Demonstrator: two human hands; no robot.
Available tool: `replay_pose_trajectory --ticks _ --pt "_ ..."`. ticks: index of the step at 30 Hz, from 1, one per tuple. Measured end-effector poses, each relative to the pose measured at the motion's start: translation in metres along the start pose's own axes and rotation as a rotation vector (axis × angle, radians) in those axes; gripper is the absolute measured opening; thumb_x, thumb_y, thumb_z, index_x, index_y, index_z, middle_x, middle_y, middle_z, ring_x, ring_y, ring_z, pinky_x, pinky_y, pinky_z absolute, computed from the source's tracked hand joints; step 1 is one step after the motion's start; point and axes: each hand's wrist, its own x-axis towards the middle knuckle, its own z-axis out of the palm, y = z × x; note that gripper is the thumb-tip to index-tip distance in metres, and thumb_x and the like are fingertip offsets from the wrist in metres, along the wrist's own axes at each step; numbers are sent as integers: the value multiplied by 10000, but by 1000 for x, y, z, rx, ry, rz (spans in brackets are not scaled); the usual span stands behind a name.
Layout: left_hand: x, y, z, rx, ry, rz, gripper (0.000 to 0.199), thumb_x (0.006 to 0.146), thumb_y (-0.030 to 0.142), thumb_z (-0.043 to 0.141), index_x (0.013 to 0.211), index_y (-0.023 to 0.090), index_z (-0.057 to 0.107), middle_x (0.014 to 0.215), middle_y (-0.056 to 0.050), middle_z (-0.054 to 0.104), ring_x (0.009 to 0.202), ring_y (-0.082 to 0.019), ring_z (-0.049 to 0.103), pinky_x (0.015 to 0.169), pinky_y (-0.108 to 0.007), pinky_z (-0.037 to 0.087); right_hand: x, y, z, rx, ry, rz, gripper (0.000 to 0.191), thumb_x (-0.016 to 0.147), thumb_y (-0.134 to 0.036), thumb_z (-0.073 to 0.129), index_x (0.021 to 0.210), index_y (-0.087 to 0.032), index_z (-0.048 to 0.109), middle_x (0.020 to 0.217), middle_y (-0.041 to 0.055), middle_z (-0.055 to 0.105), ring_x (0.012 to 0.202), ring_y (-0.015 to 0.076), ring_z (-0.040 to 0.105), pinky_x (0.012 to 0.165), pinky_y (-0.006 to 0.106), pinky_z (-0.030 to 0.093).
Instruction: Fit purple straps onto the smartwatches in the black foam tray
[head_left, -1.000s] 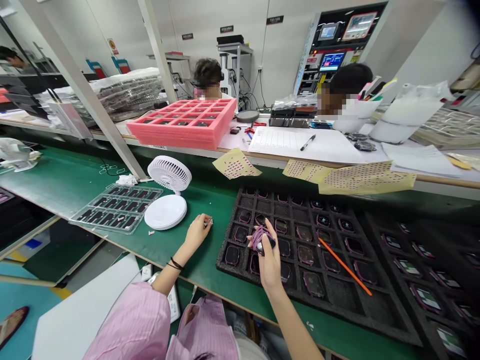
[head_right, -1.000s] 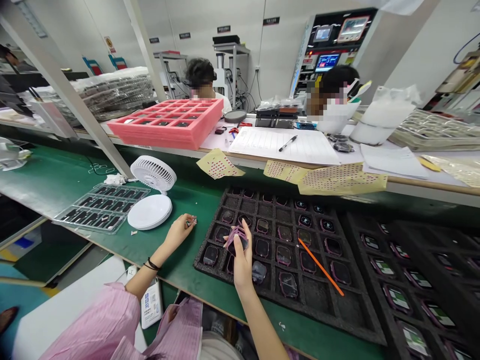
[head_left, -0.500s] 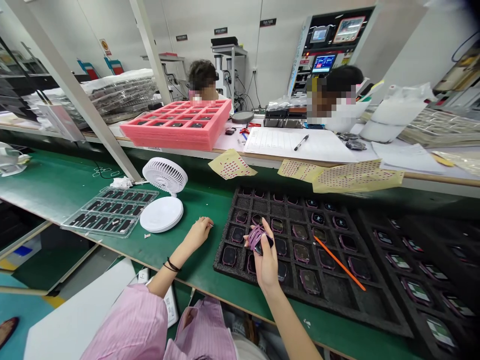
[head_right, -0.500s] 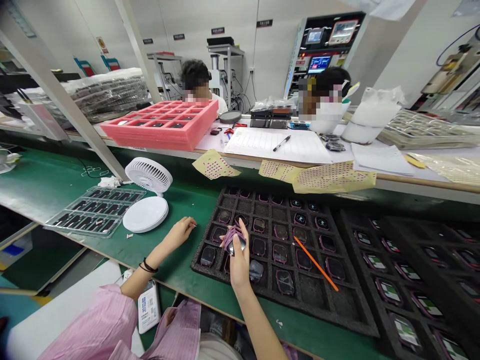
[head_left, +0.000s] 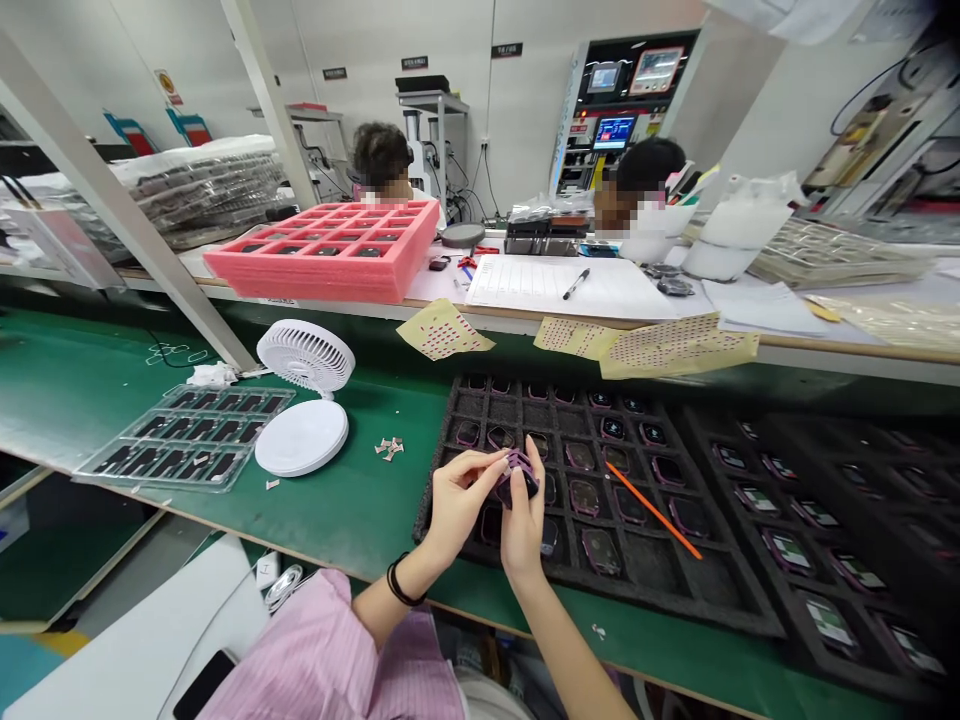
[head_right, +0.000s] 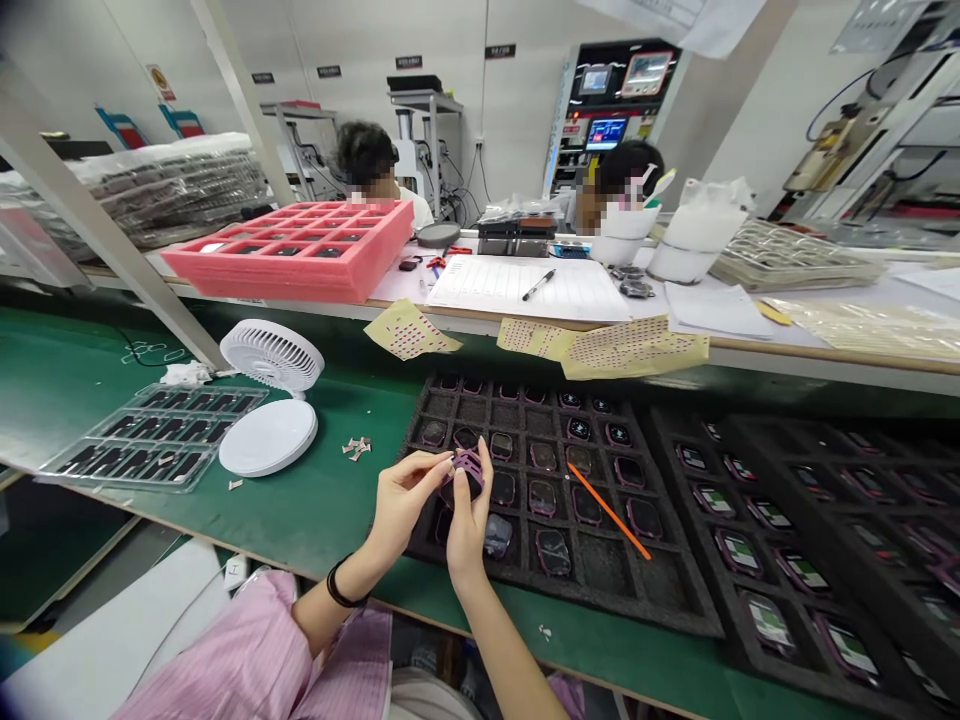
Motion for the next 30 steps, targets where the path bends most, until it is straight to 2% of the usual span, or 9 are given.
replay_pose_trajectory --ticks 4,9,11,13,16,23,26,28,30 --pt "-2 -4 3 -7 10 31 169 782 304 692 866 171 754 876 -63 718 815 -178 646 740 -290 524 0 -2 -1 -6 15 -39 560 863 -474 547 1379 -299 418 1477 37 388 1324 225 396 1101 435 303" --pt "-5 -10 4 134 -15 165 177 828 324 655 877 180 744 860 -67 676 811 -176 604 708 -288 490 1 -3 -3 -39 31 -40 601 859 -493 539 1408 -302 388 1433 52 444 1281 227 444 1053 429 369" --pt "-6 -11 3 169 -76 195 217 869 342 603 948 185 730 943 -82 646 890 -185 592 761 -298 486 4 -4 -5 -56 42 -44 602 863 -500 526 1415 -307 384 1403 53 477 1261 224 464 1031 422 395" --pt "-8 -14 2 175 -148 197 255 900 359 554 1023 196 707 1066 -98 604 1037 -206 563 886 -331 468 6 -5 -8 -70 50 -53 599 867 -503 512 1419 -311 379 1382 52 496 1247 220 480 1024 420 402" --pt "-14 -19 3 170 -200 197 270 906 374 543 1087 218 668 1185 -98 553 1220 -236 469 1054 -401 367 8 -5 -9 -79 52 -65 607 866 -508 508 1423 -309 372 1385 56 493 1238 220 493 1037 429 392" --pt "-17 -29 6 176 -176 218 215 926 336 508 1065 228 631 1233 -89 544 1312 -247 392 1111 -458 299 11 -8 -14 -126 21 -64 629 865 -519 506 1423 -268 362 1462 80 413 1283 239 458 1084 445 344" --pt "-1 -24 3 305 -301 283 285 896 301 551 1171 235 588 1336 -101 487 1332 -257 375 1127 -471 284 32 -20 -28 -327 -68 -96 666 847 -529 526 1429 -252 359 1502 75 362 1370 244 347 1135 435 262" --pt "15 -20 5 421 -410 371 517 831 240 623 1326 232 473 1429 -124 402 1353 -270 349 1133 -470 288 54 -29 -40 -483 -194 -109 731 825 -522 556 1456 -240 316 1530 83 311 1420 248 247 1158 434 205" --pt "34 -20 12 533 -511 460 695 768 142 638 1407 208 371 1442 -145 391 1345 -276 361 1125 -457 314 78 -34 -49 -611 -328 -129 780 826 -487 556 1488 -218 244 1527 107 309 1438 249 200 1163 439 181"
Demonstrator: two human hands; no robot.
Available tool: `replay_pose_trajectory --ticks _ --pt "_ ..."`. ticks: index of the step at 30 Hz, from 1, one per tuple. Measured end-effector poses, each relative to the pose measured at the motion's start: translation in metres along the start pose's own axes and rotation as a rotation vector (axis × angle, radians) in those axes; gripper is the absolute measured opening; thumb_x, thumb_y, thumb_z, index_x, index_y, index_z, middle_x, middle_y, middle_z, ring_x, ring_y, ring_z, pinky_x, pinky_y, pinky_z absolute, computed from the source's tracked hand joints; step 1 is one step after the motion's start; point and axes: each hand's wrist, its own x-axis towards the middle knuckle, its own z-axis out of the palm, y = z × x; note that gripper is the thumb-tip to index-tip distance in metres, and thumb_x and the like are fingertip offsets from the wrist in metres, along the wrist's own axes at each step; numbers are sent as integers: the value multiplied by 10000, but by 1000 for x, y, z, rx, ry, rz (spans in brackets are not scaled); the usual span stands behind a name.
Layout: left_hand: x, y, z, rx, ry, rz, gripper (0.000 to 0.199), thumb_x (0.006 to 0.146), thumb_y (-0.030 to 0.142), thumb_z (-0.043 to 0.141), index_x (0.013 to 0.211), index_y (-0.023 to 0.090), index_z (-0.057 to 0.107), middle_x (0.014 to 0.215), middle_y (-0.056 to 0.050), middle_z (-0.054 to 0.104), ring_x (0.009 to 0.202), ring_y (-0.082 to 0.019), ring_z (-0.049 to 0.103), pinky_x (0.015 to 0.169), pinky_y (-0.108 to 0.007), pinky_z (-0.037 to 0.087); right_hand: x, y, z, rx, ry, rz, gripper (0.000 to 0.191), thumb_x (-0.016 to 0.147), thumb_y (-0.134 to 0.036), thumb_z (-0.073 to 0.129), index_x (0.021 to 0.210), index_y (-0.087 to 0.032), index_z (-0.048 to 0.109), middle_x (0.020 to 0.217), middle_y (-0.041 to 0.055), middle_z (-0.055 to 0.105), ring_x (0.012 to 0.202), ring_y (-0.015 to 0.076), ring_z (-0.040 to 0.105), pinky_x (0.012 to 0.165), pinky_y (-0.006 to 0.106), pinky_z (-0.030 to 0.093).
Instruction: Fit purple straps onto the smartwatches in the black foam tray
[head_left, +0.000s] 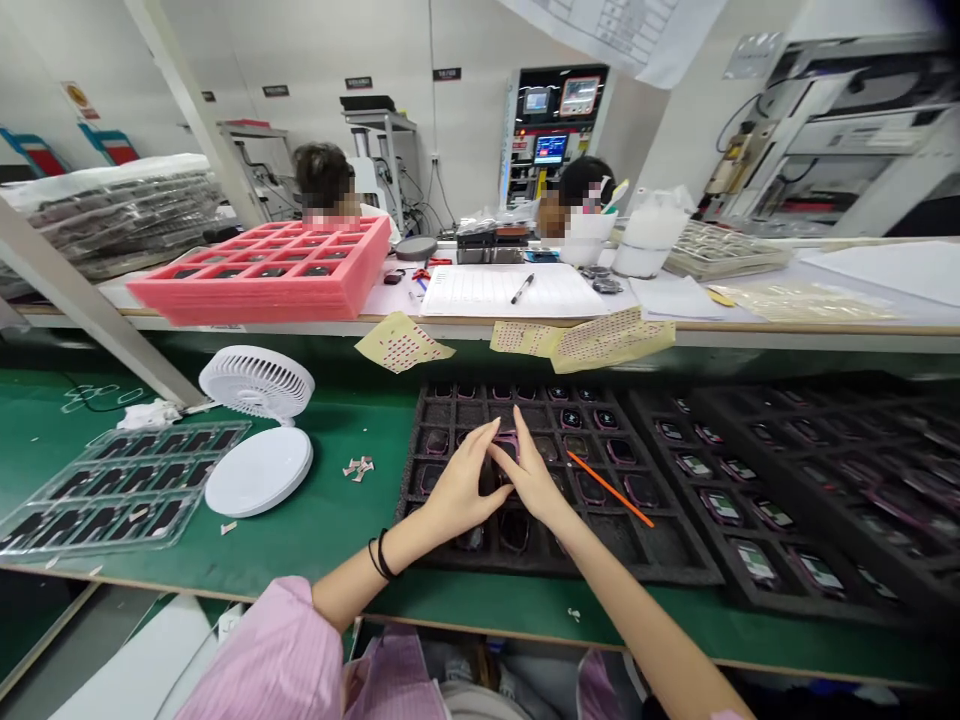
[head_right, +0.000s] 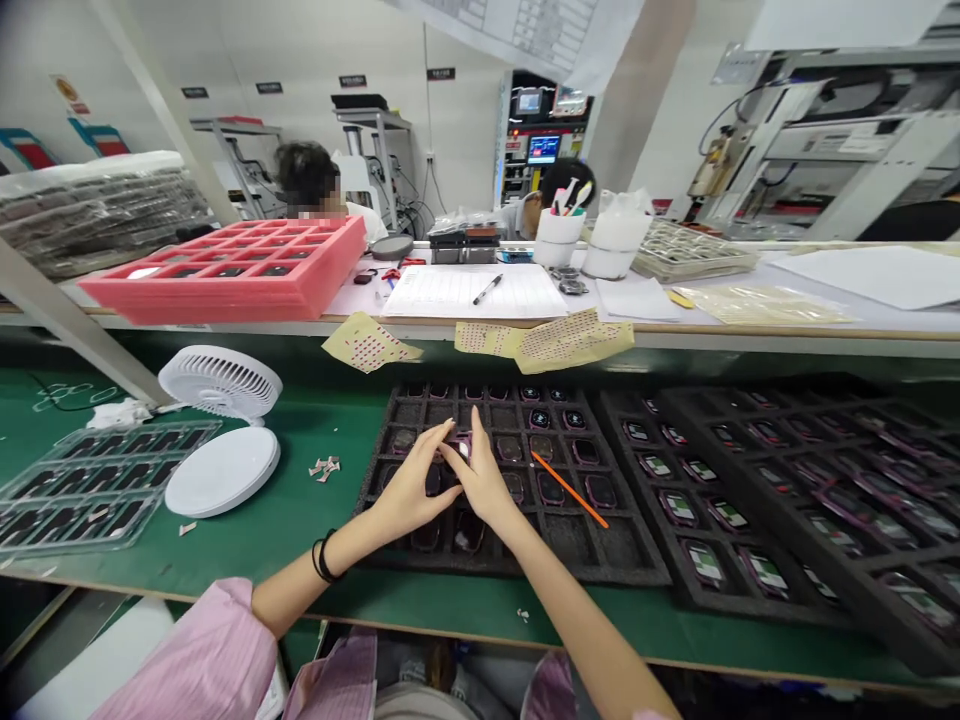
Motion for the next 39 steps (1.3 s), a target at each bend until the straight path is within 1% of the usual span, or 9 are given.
replay_pose_trajectory --ticks 5,12,15,17,21,26,33,36,39 --pt "47 -27 21 209 -105 -25 680 678 -17 515 1332 164 464 1269 -148 552 1188 -275 517 1031 -438 431 45 19 -13 -200 -119 -16 814 826 -322 527 1517 -167 126 1479 168 358 1425 271 235 1149 478 196" --pt "71 -70 41 270 -33 -37 752 631 -63 476 1344 174 458 1180 -136 641 1085 -261 609 943 -434 506 70 39 -7 -234 -150 81 840 790 -204 529 1516 -132 111 1484 199 318 1427 268 231 1149 463 211" --pt "69 -79 36 254 5 8 724 626 -36 557 1313 182 497 1193 -127 649 1080 -267 628 926 -423 530 70 40 -15 -108 -221 80 834 772 -262 606 1496 -156 207 1499 168 313 1426 250 233 1161 429 189" --pt "66 -79 30 225 35 47 664 652 27 633 1287 185 521 1209 -122 647 1084 -266 634 931 -417 535 70 35 -26 67 -265 136 788 743 -310 666 1445 -194 327 1461 141 388 1384 251 323 1133 425 255" --pt "63 -68 21 142 74 141 588 702 181 709 1263 194 534 1213 -99 653 1117 -254 624 1044 -468 452 68 23 -48 468 -355 344 527 672 -373 765 1149 -221 602 1133 70 640 1038 215 614 897 364 483" --pt "62 -59 23 78 19 243 601 714 239 729 1274 199 514 1185 -90 667 1079 -239 643 1121 -547 324 63 15 -55 629 -491 447 362 560 -259 861 856 -150 684 818 11 682 757 120 645 734 241 507" --pt "61 -59 20 -56 -140 112 575 720 299 759 1249 207 555 1220 -107 645 1102 -245 623 969 -405 494 57 21 -46 589 -368 500 395 461 -219 889 792 -122 695 739 26 708 669 139 667 637 244 533" --pt "64 -61 14 -122 -184 63 617 675 328 799 1240 223 576 1224 -98 644 1113 -255 615 997 -399 465 58 23 -45 590 -320 493 365 464 -203 884 771 -134 700 731 25 717 662 150 677 645 255 545" --pt "69 -66 11 -250 -133 -20 674 579 311 857 1199 227 608 1239 -99 632 1159 -273 583 1031 -402 430 62 23 -51 623 -240 457 357 498 -206 872 807 -146 704 805 40 739 734 172 702 741 287 560"
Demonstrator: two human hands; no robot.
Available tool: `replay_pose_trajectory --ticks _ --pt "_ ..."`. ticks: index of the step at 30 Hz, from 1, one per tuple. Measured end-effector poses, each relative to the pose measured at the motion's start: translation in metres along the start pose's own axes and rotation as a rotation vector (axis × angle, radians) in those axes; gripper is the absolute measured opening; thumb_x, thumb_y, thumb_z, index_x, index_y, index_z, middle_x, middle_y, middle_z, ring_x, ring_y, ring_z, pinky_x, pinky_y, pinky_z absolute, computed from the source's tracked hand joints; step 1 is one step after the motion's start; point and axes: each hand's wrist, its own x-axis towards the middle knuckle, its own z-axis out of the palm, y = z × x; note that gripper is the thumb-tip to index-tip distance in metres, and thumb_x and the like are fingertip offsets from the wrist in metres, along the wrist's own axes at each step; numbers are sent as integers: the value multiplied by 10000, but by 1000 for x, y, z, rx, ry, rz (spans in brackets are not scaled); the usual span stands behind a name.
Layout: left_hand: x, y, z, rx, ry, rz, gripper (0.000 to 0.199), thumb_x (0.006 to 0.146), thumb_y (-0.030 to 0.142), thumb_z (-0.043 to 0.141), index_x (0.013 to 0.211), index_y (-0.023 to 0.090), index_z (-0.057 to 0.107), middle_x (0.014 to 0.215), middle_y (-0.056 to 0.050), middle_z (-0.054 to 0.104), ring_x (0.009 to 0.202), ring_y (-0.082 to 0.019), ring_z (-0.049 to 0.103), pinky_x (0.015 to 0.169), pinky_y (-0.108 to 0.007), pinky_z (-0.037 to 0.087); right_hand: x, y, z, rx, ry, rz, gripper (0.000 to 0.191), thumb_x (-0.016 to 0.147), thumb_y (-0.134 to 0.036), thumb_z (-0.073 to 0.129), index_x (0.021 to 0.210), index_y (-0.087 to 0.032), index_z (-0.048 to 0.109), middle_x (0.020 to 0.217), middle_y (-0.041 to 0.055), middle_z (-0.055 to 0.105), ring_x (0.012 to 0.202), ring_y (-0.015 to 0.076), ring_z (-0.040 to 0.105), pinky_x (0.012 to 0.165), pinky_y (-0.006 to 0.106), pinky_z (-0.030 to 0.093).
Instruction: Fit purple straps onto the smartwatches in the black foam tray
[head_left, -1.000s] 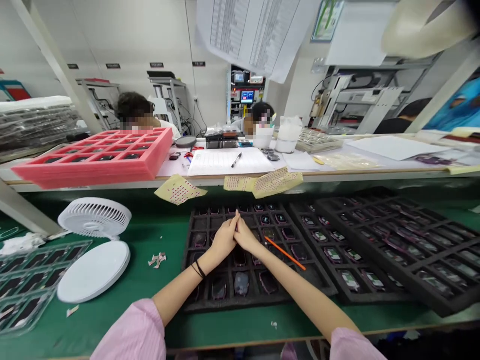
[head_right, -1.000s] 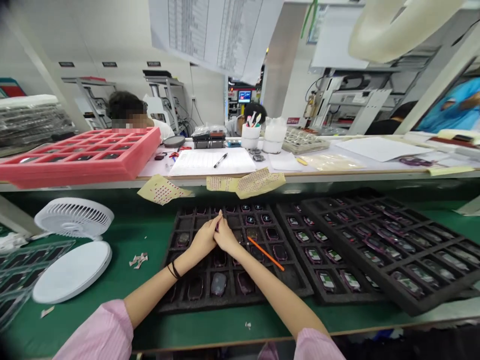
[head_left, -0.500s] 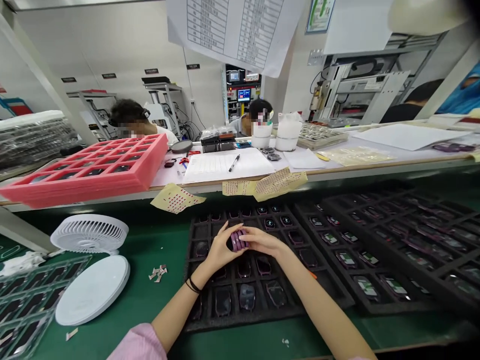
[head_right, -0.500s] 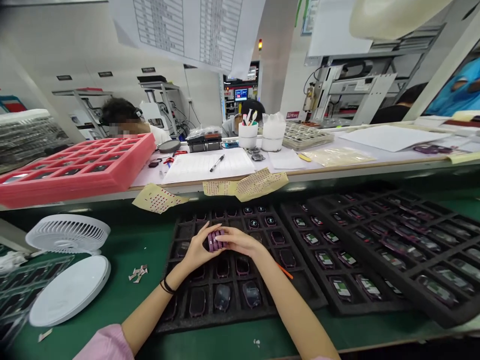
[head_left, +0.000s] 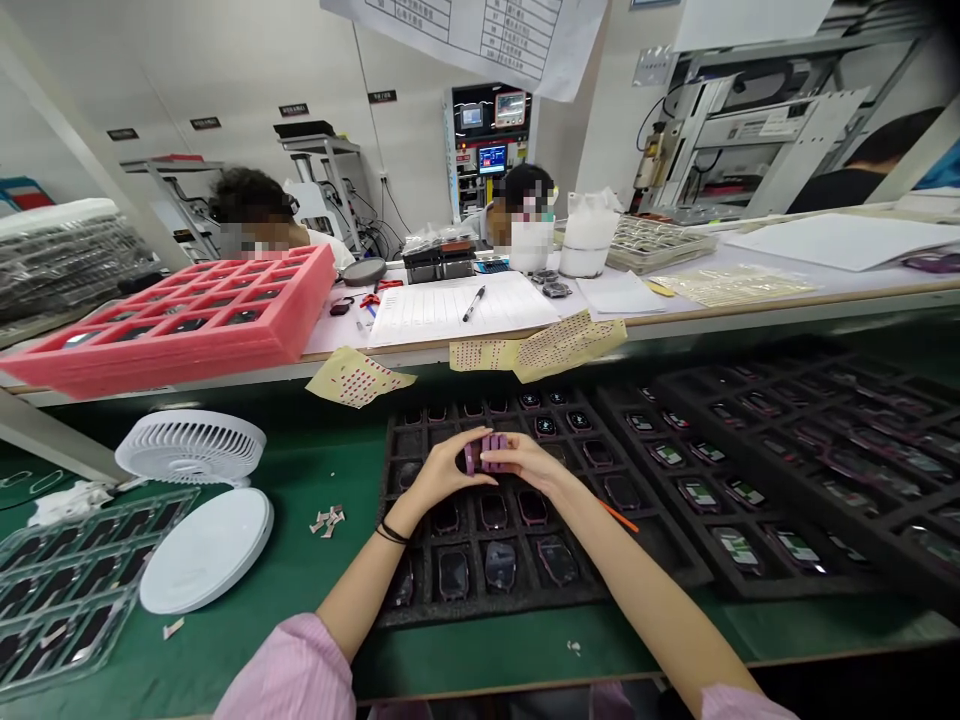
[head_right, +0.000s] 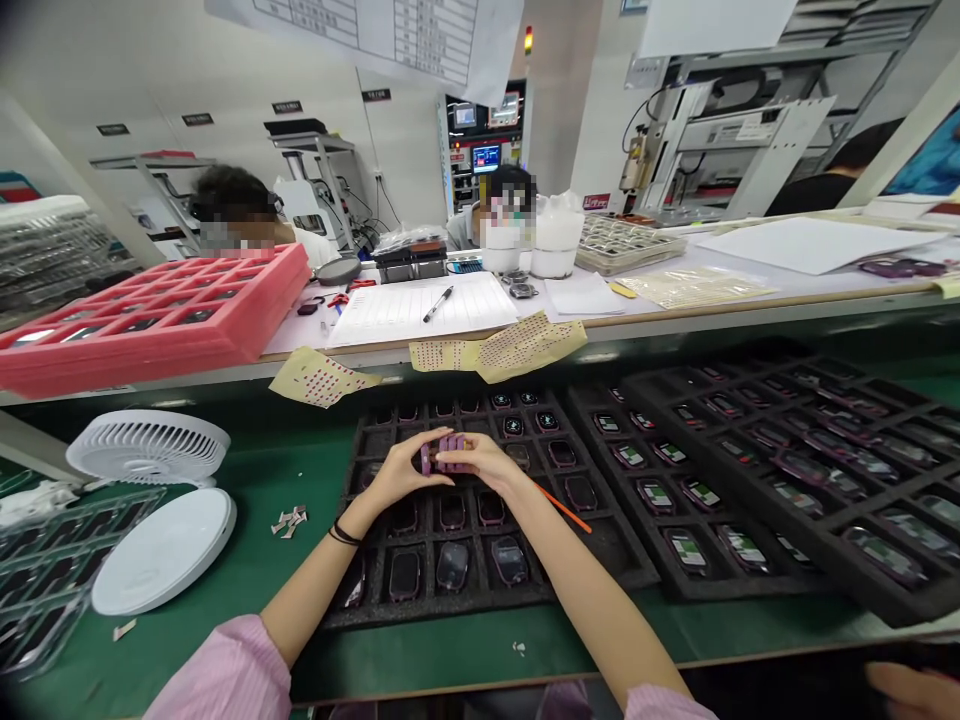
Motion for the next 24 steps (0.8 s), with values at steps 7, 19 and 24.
replay_pose_trajectory --ticks 7,19,24 --pt "10 -14 1 -801 376 -587 507 645 288 811 1095 158 618 702 38 548 570 -75 530 463 -167 383 8 -5 -12 183 167 -84 304 554 -155 854 812 -135 694 871 94 754 838 224 720 881 384 551" --pt "9 -15 -6 -1164 290 -638 378 747 94 598 1122 119 628 871 -61 653 743 -116 603 641 -215 449 9 6 -7 150 200 -83 305 541 -147 866 796 -139 700 861 96 756 843 242 723 878 399 560" --pt "10 -23 -6 -1172 293 -606 445 733 83 633 1170 162 599 946 -49 671 850 -132 643 664 -205 462 7 8 -5 142 201 -82 288 547 -154 858 796 -140 714 850 90 756 840 238 722 868 389 563"
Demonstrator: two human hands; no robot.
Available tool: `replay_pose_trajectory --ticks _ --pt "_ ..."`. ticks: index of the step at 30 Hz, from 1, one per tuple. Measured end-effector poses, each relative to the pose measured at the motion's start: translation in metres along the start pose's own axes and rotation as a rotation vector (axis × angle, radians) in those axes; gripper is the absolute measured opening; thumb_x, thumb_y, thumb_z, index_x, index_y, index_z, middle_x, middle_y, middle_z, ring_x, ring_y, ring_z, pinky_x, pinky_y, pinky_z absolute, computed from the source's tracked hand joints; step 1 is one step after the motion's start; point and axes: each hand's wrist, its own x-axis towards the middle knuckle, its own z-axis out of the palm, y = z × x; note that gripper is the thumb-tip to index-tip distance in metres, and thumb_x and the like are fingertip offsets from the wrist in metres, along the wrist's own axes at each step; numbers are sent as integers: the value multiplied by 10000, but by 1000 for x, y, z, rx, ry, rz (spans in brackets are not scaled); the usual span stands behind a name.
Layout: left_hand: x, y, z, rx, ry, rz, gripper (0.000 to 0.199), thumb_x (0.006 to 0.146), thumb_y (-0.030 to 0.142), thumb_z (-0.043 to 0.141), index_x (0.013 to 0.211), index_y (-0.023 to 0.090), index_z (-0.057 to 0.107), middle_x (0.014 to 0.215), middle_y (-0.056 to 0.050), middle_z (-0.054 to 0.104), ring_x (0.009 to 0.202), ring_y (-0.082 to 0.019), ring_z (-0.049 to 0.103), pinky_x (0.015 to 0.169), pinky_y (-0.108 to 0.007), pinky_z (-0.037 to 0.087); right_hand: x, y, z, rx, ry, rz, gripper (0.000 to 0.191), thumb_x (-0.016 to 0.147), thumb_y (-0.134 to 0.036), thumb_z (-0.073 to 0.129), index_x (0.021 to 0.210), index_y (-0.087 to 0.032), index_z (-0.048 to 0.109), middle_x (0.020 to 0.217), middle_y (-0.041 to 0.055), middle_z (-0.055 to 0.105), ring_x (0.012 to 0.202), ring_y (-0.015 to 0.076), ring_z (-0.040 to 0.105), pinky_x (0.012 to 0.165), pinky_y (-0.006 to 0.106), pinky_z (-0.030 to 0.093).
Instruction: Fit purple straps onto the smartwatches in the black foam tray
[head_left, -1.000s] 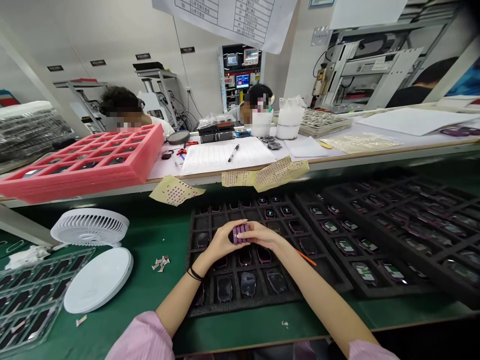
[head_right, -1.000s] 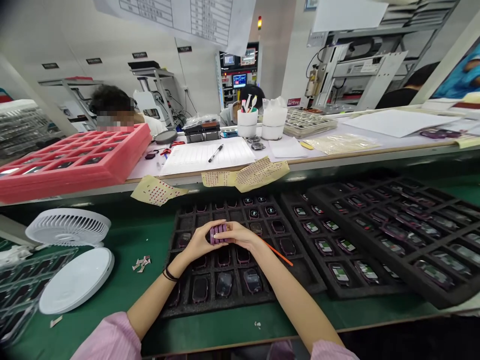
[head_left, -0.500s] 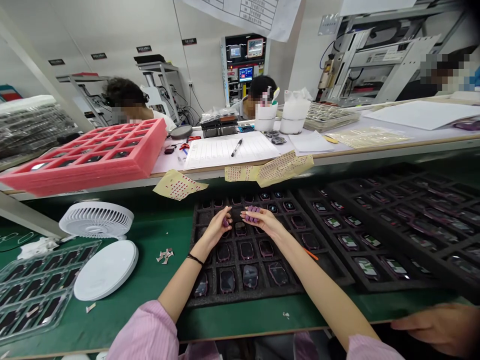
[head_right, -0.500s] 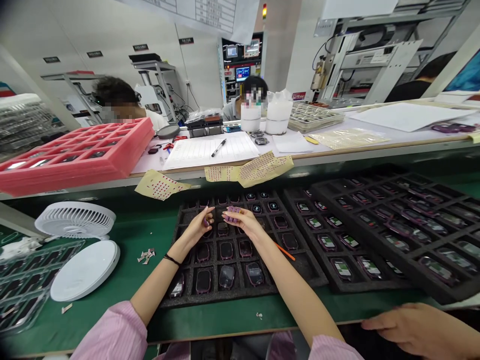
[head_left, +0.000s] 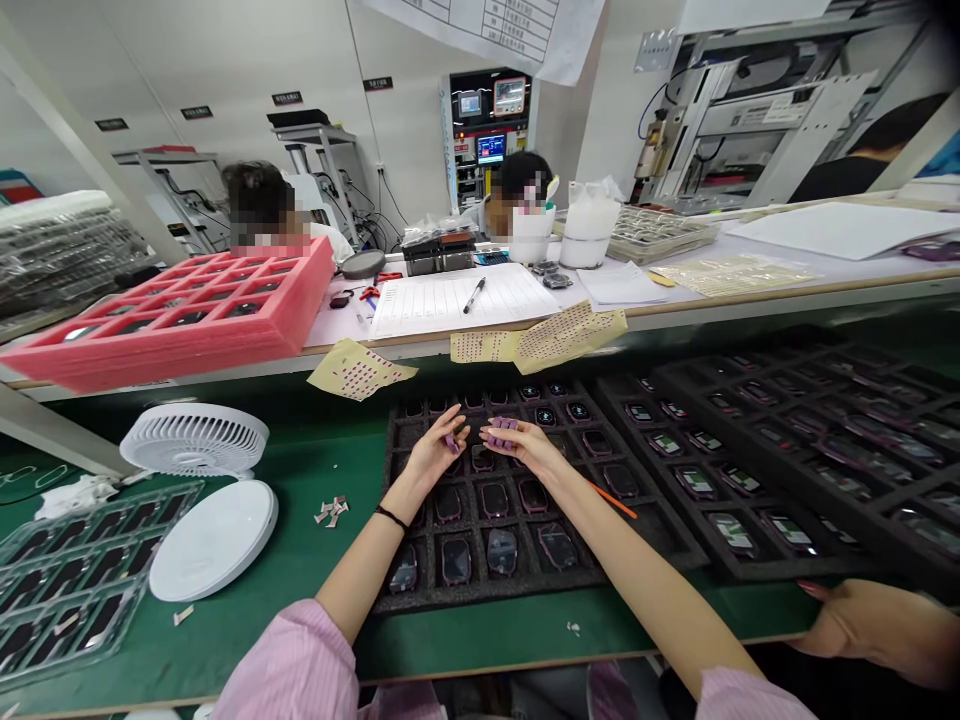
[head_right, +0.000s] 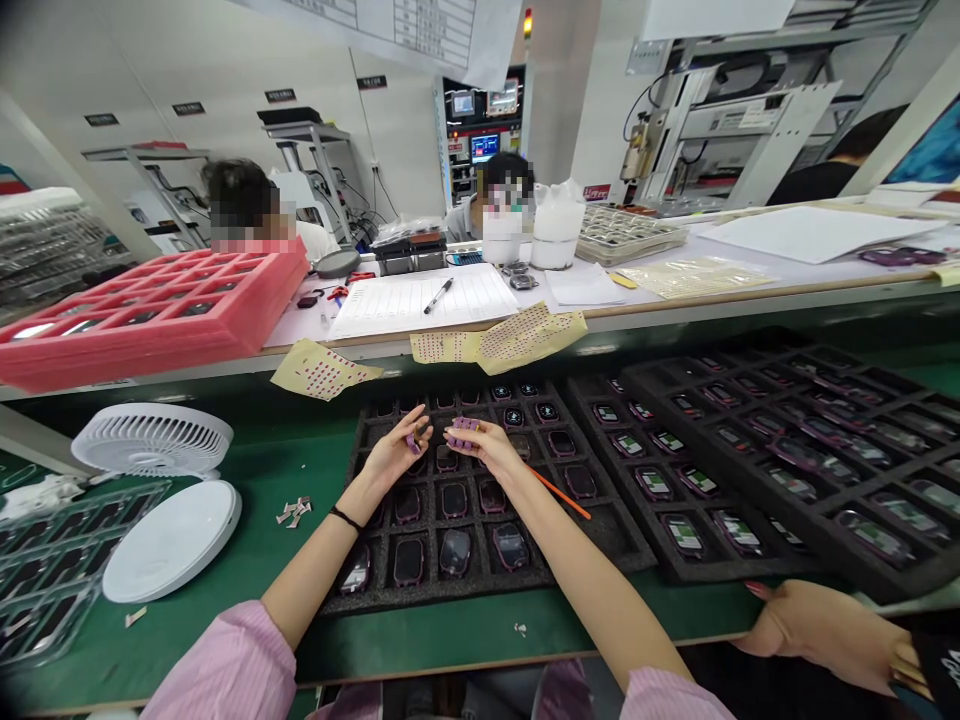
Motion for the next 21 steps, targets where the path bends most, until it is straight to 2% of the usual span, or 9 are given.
replay_pose_trajectory --ticks 9,21 --pt "-1 -1 1 14 3 9 384 739 61 600 1102 181 639 1016 -55 662 899 -159 652 674 -217 475 0 1 1 -11 -3 0 318 528 -170 867 804 -135 713 831 86 754 816 231 725 864 401 564" --pt "-1 -2 -1 66 -11 20 416 740 83 615 1142 191 622 1090 -67 645 942 -164 646 695 -220 479 3 4 0 -11 13 -21 339 503 -175 880 795 -142 711 842 86 752 830 248 724 859 412 569"
